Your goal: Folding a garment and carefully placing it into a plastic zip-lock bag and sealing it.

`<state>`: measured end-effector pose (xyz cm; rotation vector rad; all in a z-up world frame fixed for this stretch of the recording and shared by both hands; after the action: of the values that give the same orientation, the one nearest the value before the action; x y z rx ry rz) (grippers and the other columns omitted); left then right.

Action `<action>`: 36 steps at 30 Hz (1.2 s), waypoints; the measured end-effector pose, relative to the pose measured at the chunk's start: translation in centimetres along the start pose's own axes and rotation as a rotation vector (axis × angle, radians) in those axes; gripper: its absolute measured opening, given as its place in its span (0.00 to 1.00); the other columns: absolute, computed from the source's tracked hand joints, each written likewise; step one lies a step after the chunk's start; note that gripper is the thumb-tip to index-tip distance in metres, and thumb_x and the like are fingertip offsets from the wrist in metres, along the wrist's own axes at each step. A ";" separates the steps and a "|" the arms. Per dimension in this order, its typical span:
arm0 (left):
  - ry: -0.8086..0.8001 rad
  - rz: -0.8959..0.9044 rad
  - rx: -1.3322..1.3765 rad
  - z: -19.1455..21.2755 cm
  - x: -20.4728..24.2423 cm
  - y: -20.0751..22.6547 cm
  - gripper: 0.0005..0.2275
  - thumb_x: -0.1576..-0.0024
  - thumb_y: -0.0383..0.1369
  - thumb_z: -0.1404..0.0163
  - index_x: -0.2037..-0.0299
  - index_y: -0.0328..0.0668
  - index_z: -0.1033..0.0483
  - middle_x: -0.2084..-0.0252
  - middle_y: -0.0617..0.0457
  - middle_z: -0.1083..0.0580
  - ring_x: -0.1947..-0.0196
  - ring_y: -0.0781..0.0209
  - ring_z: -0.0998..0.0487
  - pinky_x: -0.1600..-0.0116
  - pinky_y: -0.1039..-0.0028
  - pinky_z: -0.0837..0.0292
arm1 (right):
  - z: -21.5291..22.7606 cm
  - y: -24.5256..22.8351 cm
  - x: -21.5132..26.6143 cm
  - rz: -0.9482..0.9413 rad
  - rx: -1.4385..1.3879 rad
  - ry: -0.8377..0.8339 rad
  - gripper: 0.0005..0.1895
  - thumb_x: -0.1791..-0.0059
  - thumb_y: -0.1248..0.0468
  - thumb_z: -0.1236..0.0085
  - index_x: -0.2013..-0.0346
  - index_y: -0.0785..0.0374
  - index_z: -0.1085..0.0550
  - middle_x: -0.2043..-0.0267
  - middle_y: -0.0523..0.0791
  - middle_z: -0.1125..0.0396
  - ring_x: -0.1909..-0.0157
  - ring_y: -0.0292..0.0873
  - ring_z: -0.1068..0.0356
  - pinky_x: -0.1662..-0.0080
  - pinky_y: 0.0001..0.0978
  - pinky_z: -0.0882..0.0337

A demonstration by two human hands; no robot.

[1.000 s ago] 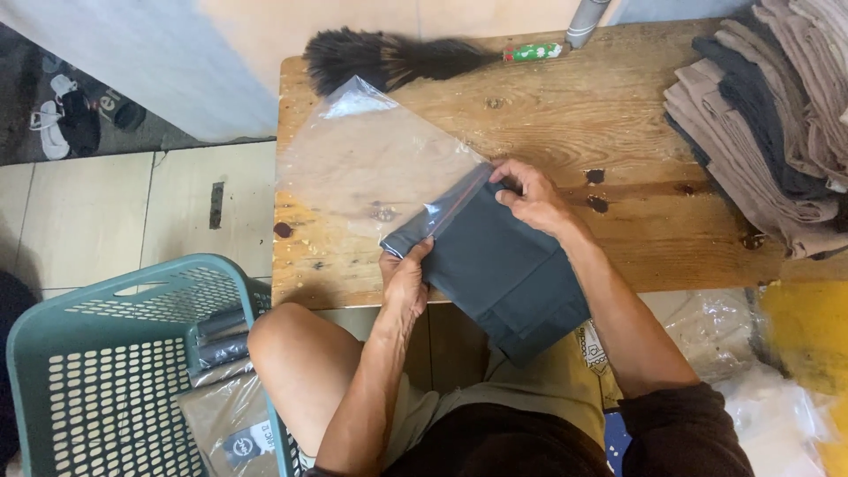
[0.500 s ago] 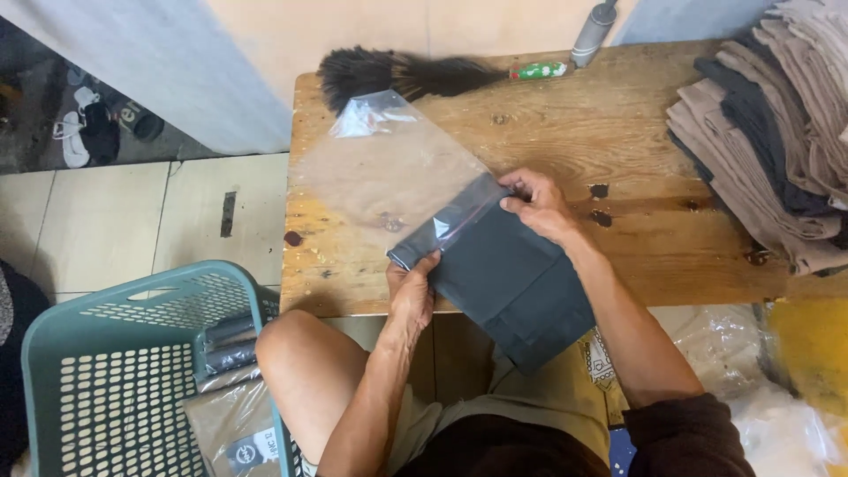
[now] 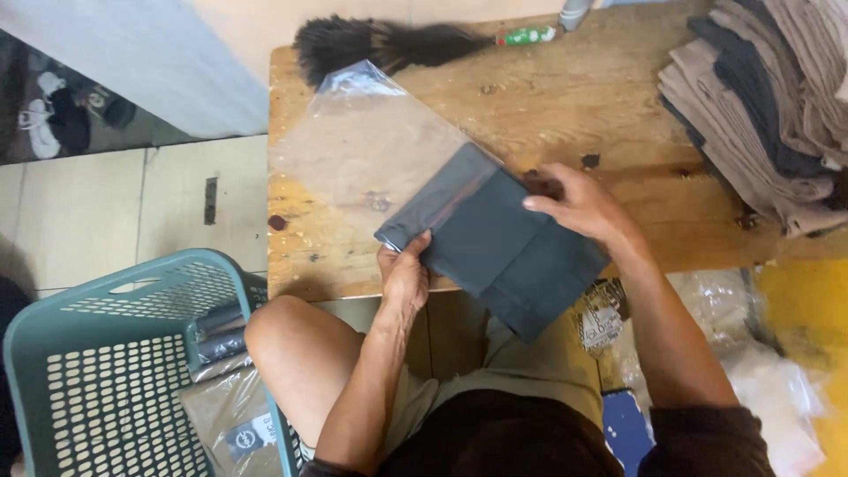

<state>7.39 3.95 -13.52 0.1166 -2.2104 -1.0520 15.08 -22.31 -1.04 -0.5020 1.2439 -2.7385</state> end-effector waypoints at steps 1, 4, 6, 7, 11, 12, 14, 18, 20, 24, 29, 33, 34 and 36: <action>-0.001 0.014 -0.005 -0.3 0.6 0.5 0.14 0.54 0.17 0.39 0.57 0.35 0.19 0.62 0.45 0.19 0.61 0.53 0.17 0.58 0.63 0.19 | -0.1 2.1 1.5 -0.015 -0.001 0.001 0.38 0.51 0.50 0.37 0.35 0.74 0.35 0.39 0.68 0.36 0.35 0.70 0.37 0.36 0.61 0.37; 0.011 0.037 -0.012 -0.8 1.9 1.0 0.14 0.53 0.17 0.40 0.56 0.30 0.21 0.64 0.41 0.20 0.63 0.47 0.16 0.61 0.56 0.18 | 0.4 7.4 7.2 -0.034 -0.040 0.185 0.39 0.48 0.46 0.39 0.36 0.75 0.33 0.42 0.68 0.35 0.38 0.72 0.36 0.39 0.62 0.34; 0.022 -0.033 -0.035 -1.2 1.9 1.4 0.13 0.55 0.15 0.40 0.59 0.30 0.20 0.66 0.45 0.21 0.66 0.54 0.18 0.62 0.66 0.21 | 0.9 10.8 12.5 -0.251 -0.151 0.426 0.40 0.46 0.41 0.40 0.34 0.71 0.35 0.43 0.61 0.35 0.40 0.62 0.33 0.41 0.57 0.32; 0.020 -0.026 -0.040 -1.0 1.8 1.0 0.13 0.55 0.15 0.40 0.59 0.30 0.20 0.66 0.45 0.21 0.66 0.54 0.18 0.62 0.66 0.21 | -0.8 11.7 13.7 -0.259 -0.151 0.428 0.40 0.46 0.41 0.40 0.34 0.71 0.35 0.43 0.61 0.35 0.40 0.62 0.33 0.41 0.57 0.32; 0.023 -0.027 -0.059 -1.0 2.3 0.9 0.13 0.56 0.16 0.39 0.60 0.33 0.19 0.67 0.47 0.21 0.67 0.55 0.17 0.65 0.67 0.20 | -7.9 15.4 17.3 -0.379 -0.776 0.647 0.15 0.44 0.59 0.41 0.47 0.64 0.30 0.55 0.51 0.32 0.55 0.48 0.28 0.51 0.41 0.28; 0.017 -0.021 -0.046 -1.2 2.6 1.1 0.13 0.56 0.16 0.38 0.61 0.31 0.20 0.68 0.46 0.21 0.68 0.53 0.17 0.65 0.67 0.20 | -10.6 15.8 17.6 -0.389 -1.062 0.655 0.14 0.45 0.59 0.40 0.48 0.59 0.28 0.54 0.47 0.30 0.51 0.43 0.27 0.46 0.36 0.29; 0.005 -0.001 -0.056 -1.4 3.1 1.3 0.13 0.56 0.16 0.38 0.61 0.29 0.20 0.68 0.44 0.22 0.68 0.52 0.17 0.65 0.65 0.21 | -11.5 12.1 16.0 -0.454 -1.271 0.461 0.34 0.52 0.44 0.45 0.37 0.56 0.37 0.38 0.51 0.41 0.36 0.52 0.42 0.36 0.51 0.47; -0.021 0.051 -0.045 -0.2 2.2 0.2 0.14 0.54 0.16 0.39 0.57 0.29 0.21 0.65 0.41 0.21 0.66 0.46 0.16 0.64 0.59 0.18 | -18.1 21.7 15.9 -0.605 -1.510 0.428 0.39 0.55 0.41 0.37 0.34 0.55 0.33 0.33 0.54 0.36 0.31 0.57 0.38 0.30 0.59 0.43; -0.029 0.042 -0.029 0.5 1.1 -0.3 0.15 0.54 0.16 0.38 0.57 0.28 0.21 0.65 0.41 0.21 0.65 0.46 0.16 0.64 0.58 0.18 | -13.6 12.3 14.8 -0.652 -1.494 0.462 0.38 0.57 0.45 0.34 0.37 0.59 0.30 0.35 0.54 0.34 0.34 0.56 0.35 0.32 0.55 0.39; -0.041 0.045 -0.001 0.6 0.4 -1.0 0.15 0.54 0.16 0.38 0.56 0.28 0.22 0.63 0.41 0.20 0.64 0.46 0.16 0.61 0.58 0.18 | -9.5 5.5 15.4 -0.601 -1.213 0.611 0.24 0.58 0.63 0.26 0.51 0.71 0.23 0.55 0.56 0.25 0.54 0.51 0.23 0.52 0.47 0.23; -0.040 0.056 -0.007 -0.1 2.0 0.4 0.14 0.54 0.18 0.38 0.57 0.31 0.21 0.64 0.43 0.20 0.65 0.48 0.16 0.62 0.58 0.17 | -9.6 6.3 13.4 -0.520 -1.019 0.656 0.24 0.59 0.64 0.24 0.53 0.70 0.23 0.55 0.58 0.26 0.53 0.55 0.24 0.56 0.51 0.24; -0.059 0.083 0.003 0.1 1.7 0.3 0.12 0.55 0.18 0.37 0.60 0.32 0.19 0.67 0.43 0.20 0.68 0.48 0.16 0.64 0.58 0.16 | -9.7 6.6 11.7 -0.511 -0.947 0.621 0.22 0.59 0.63 0.23 0.55 0.69 0.22 0.56 0.57 0.26 0.56 0.55 0.24 0.61 0.52 0.23; -0.057 0.079 0.009 0.3 1.4 0.1 0.12 0.55 0.18 0.37 0.60 0.32 0.19 0.67 0.43 0.20 0.68 0.48 0.16 0.64 0.58 0.16 | -9.7 6.1 11.0 -0.506 -0.944 0.617 0.22 0.59 0.63 0.23 0.55 0.69 0.22 0.56 0.57 0.26 0.56 0.55 0.24 0.61 0.52 0.23; -0.060 0.080 -0.013 0.5 0.8 -0.5 0.11 0.55 0.19 0.36 0.62 0.36 0.18 0.69 0.46 0.20 0.70 0.52 0.16 0.65 0.60 0.16 | -9.9 5.0 9.6 -0.468 -0.970 0.585 0.21 0.60 0.64 0.23 0.56 0.69 0.21 0.59 0.56 0.25 0.59 0.54 0.23 0.64 0.52 0.22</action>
<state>6.36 3.68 -13.74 -0.0094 -2.2421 -1.0383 2.53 -20.62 -8.34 0.0055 2.9461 -2.4765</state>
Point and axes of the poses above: each hand's wrist, its own x-axis away from the middle knuckle, its own z-axis out of the back of the hand, y = z × x, the point moved 8 cm from there along -x, towards the middle knuckle
